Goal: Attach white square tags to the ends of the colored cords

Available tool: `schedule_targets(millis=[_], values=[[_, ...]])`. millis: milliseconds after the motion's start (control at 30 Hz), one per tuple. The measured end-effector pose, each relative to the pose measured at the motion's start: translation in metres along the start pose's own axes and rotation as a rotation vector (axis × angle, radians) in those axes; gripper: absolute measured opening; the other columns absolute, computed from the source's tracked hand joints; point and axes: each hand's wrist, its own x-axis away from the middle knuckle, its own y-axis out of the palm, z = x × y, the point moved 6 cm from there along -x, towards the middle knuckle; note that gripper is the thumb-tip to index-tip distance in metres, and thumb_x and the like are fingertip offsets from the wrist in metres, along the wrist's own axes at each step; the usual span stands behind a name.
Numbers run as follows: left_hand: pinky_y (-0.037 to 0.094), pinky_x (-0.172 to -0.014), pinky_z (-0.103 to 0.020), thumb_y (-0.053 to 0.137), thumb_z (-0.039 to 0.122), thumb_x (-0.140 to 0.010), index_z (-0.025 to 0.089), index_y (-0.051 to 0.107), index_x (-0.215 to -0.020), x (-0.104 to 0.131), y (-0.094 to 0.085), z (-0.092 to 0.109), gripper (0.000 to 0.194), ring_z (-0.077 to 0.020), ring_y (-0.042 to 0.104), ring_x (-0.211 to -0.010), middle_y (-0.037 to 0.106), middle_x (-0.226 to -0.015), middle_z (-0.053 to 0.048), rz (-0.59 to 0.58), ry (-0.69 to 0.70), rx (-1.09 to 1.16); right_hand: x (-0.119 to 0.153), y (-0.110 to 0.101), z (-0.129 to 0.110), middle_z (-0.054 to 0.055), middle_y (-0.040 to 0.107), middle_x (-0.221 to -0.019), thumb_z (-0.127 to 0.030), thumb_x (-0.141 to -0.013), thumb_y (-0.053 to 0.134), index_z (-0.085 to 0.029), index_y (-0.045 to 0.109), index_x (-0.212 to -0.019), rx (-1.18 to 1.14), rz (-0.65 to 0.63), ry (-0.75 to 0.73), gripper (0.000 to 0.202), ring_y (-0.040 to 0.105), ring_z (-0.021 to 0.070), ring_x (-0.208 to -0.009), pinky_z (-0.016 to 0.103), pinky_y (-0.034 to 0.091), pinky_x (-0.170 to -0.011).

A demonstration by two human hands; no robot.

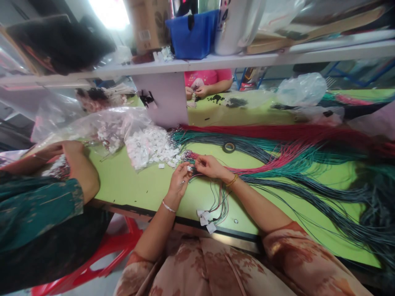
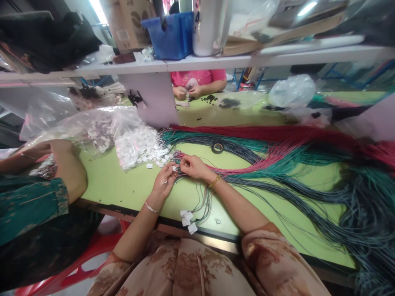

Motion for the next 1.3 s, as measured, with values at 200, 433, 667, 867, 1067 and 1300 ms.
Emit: schedule_targets(millis=[200,433,667,867,1067,1300], values=[[0.043,-0.062,-0.021,0.081,0.025,-0.063,0.015,0.068,-0.089,-0.001,-0.005,-0.002,0.031,-0.0071,0.053,-0.061,0.067,-0.081,-0.003,0.043,-0.012,-0.02,0.002,0.0,-0.008,-0.002,0.057,-0.062,-0.022,-0.073,0.053,-0.015,0.057,-0.071,0.112,-0.014,-0.051,0.008,0.043,0.0078,-0.053,0.019,0.03,-0.052],[0.045,-0.064,-0.021,0.082,0.029,-0.064,0.013,0.07,-0.095,-0.001,-0.006,-0.004,0.037,-0.0063,0.053,-0.059,0.066,-0.075,-0.001,0.053,0.012,-0.036,0.001,0.004,-0.005,-0.002,0.057,-0.061,-0.02,-0.073,0.054,-0.015,0.056,-0.069,0.144,0.005,-0.049,0.007,0.043,0.0082,-0.054,0.02,0.03,-0.053],[0.044,-0.06,-0.02,0.081,0.029,-0.064,0.013,0.072,-0.094,-0.001,-0.008,-0.006,0.035,-0.0057,0.052,-0.057,0.065,-0.07,0.0,0.09,0.054,-0.058,-0.001,0.013,0.0,-0.001,0.058,-0.064,-0.023,-0.08,0.052,-0.015,0.055,-0.07,0.101,0.022,-0.087,0.013,0.044,0.0086,-0.056,0.02,0.032,-0.055],[0.041,-0.056,-0.02,0.083,0.031,-0.062,0.013,0.073,-0.09,-0.001,-0.01,-0.005,0.035,-0.0062,0.05,-0.054,0.064,-0.066,0.0,0.148,0.077,-0.093,-0.001,0.016,-0.003,-0.001,0.057,-0.062,-0.02,-0.079,0.055,-0.015,0.055,-0.068,0.229,0.033,-0.05,0.012,0.044,0.0092,-0.054,0.021,0.029,-0.054],[0.043,-0.061,-0.022,0.081,0.032,-0.064,0.014,0.073,-0.087,0.0,-0.003,0.0,0.031,-0.0082,0.054,-0.061,0.068,-0.077,-0.003,0.121,0.122,-0.09,0.002,0.004,-0.031,0.005,0.063,-0.079,-0.021,-0.085,0.053,-0.016,0.064,-0.084,0.318,-0.035,-0.208,0.012,0.052,0.015,-0.072,0.025,0.037,-0.067],[0.045,-0.067,-0.023,0.079,0.032,-0.065,0.013,0.07,-0.085,-0.001,-0.003,0.004,0.029,-0.0105,0.056,-0.069,0.067,-0.081,-0.004,0.086,0.117,-0.087,0.009,0.004,-0.058,0.004,0.062,-0.083,-0.026,-0.085,0.056,-0.018,0.064,-0.083,0.163,-0.171,-0.372,0.011,0.053,0.0162,-0.079,0.03,0.041,-0.077]])
